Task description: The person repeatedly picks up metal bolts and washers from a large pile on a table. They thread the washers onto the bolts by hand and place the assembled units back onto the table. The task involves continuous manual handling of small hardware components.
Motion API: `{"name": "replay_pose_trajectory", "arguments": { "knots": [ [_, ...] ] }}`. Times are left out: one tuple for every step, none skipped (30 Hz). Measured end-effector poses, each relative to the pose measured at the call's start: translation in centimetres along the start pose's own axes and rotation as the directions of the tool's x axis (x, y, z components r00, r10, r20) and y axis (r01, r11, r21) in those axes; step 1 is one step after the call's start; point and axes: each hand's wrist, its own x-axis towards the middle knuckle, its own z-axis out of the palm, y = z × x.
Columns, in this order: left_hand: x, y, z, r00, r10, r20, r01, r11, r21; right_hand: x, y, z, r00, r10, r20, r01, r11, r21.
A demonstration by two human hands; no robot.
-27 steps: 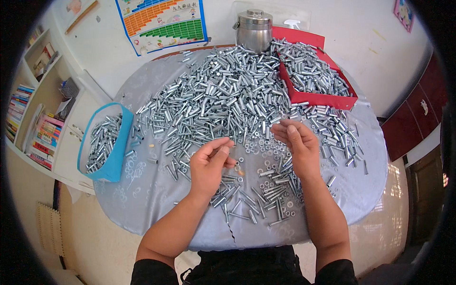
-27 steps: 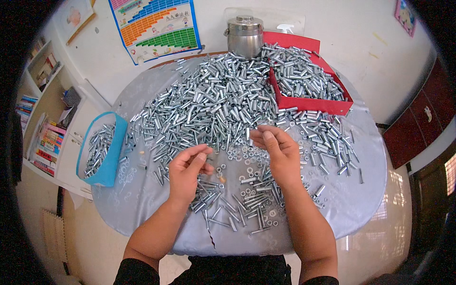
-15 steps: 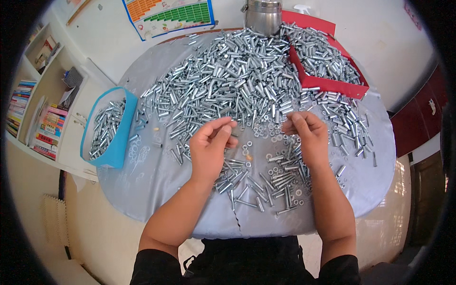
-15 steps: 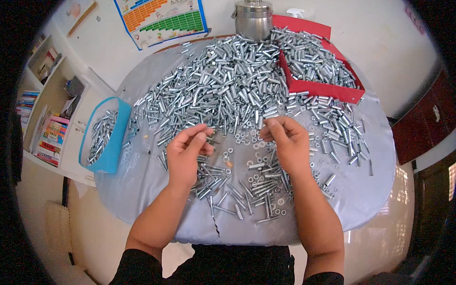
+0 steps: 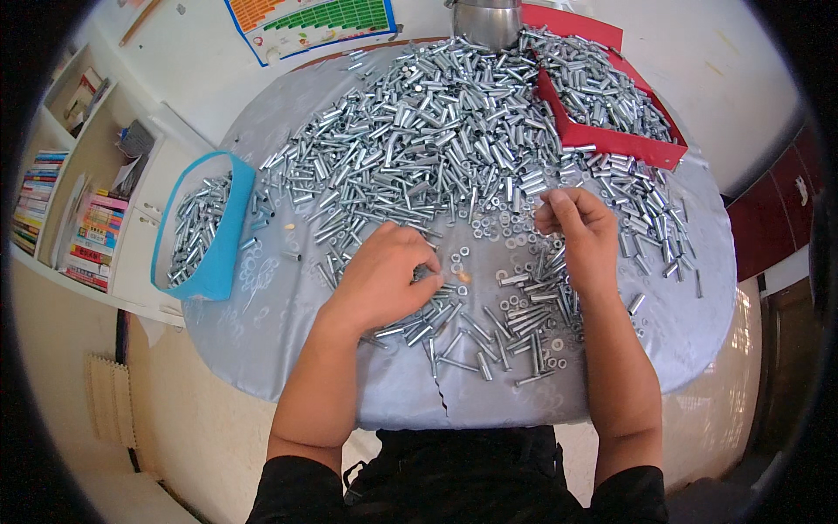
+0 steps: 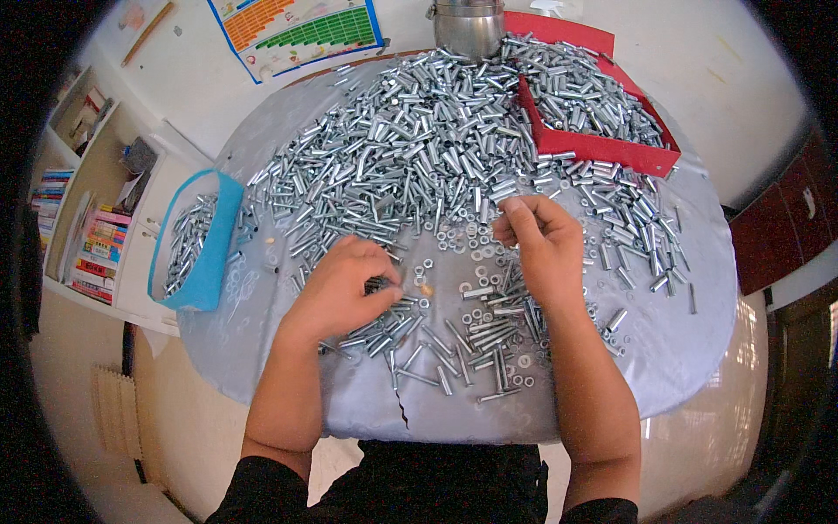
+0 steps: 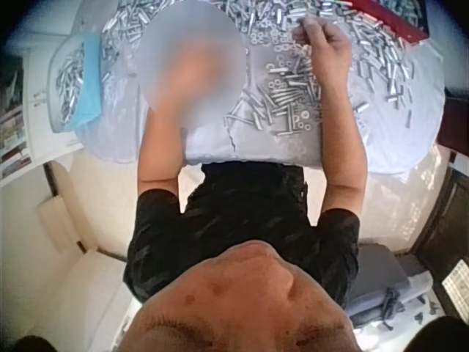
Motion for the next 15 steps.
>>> {"name": "replay_pose_trajectory", "arguments": {
  "knots": [
    [-0.17, 0.04, -0.13, 0.999, -0.017, 0.052, 0.016, 1.000, 0.020, 0.15, -0.01, -0.21, 1.000, -0.005, -0.023, 0.005, 1.000, 0.002],
    [-0.22, 0.05, -0.11, 0.998, -0.010, 0.056, 0.008, 0.999, 0.035, 0.26, -0.04, -0.38, 0.999, -0.010, -0.046, 0.010, 1.000, 0.004],
    [-0.29, 0.06, -0.09, 0.998, -0.005, 0.061, 0.001, 0.999, 0.052, 0.32, -0.10, -0.47, 0.998, -0.012, -0.062, 0.014, 0.999, 0.034],
    [-0.32, 0.11, -0.04, 0.998, 0.001, 0.065, -0.005, 0.998, 0.068, 0.40, -0.18, -0.59, 0.997, -0.001, -0.071, 0.003, 1.000, 0.029],
    [-0.31, 0.22, 0.01, 0.998, -0.006, 0.070, 0.000, 0.997, 0.076, 0.49, -0.28, -0.73, 0.997, 0.009, -0.080, -0.008, 1.000, 0.024],
    [-0.36, 0.32, 0.05, 0.997, -0.014, 0.078, 0.007, 0.996, 0.084, 0.51, -0.28, -0.77, 0.996, 0.023, -0.089, -0.021, 1.000, 0.021],
    [-0.37, 0.38, 0.09, 0.996, -0.022, 0.086, 0.014, 0.996, 0.093, 0.52, -0.31, -0.79, 0.996, 0.025, -0.088, -0.024, 1.000, 0.016],
    [-0.35, 0.37, 0.15, 0.995, -0.027, 0.093, 0.018, 0.996, 0.089, 0.53, -0.33, -0.82, 0.996, 0.028, -0.087, -0.027, 1.000, 0.012],
    [-0.30, 0.36, 0.18, 0.995, -0.032, 0.099, 0.023, 0.996, 0.086, 0.56, -0.40, -0.84, 0.996, 0.029, -0.084, -0.029, 1.000, 0.006],
    [-0.23, 0.35, 0.21, 0.994, -0.037, 0.104, 0.028, 0.996, 0.082, 0.60, -0.36, -0.92, 0.997, 0.032, -0.073, -0.032, 0.999, -0.004],
    [-0.15, 0.28, 0.20, 0.993, -0.037, 0.111, 0.029, 0.997, 0.073, 0.64, -0.27, -1.04, 0.997, 0.035, -0.063, -0.036, 0.999, -0.013],
    [-0.19, 0.14, 0.17, 0.992, -0.041, 0.120, 0.033, 0.997, 0.066, 0.60, -0.12, -1.06, 0.998, 0.041, -0.051, -0.042, 0.999, -0.020],
    [-0.26, 0.07, 0.19, 0.991, -0.045, 0.129, 0.037, 0.998, 0.059, 0.56, -0.18, -0.95, 0.998, 0.051, -0.044, -0.052, 0.998, -0.026],
    [-0.36, 0.07, 0.26, 0.994, -0.044, 0.101, 0.038, 0.997, 0.060, 0.54, -0.37, -0.76, 0.997, 0.060, -0.038, -0.061, 0.998, -0.032],
    [-0.38, 0.13, 0.42, 0.997, -0.041, 0.072, 0.037, 0.998, 0.057, 0.53, -0.50, -0.76, 0.997, 0.069, -0.034, -0.070, 0.997, -0.041]
  ]
}}
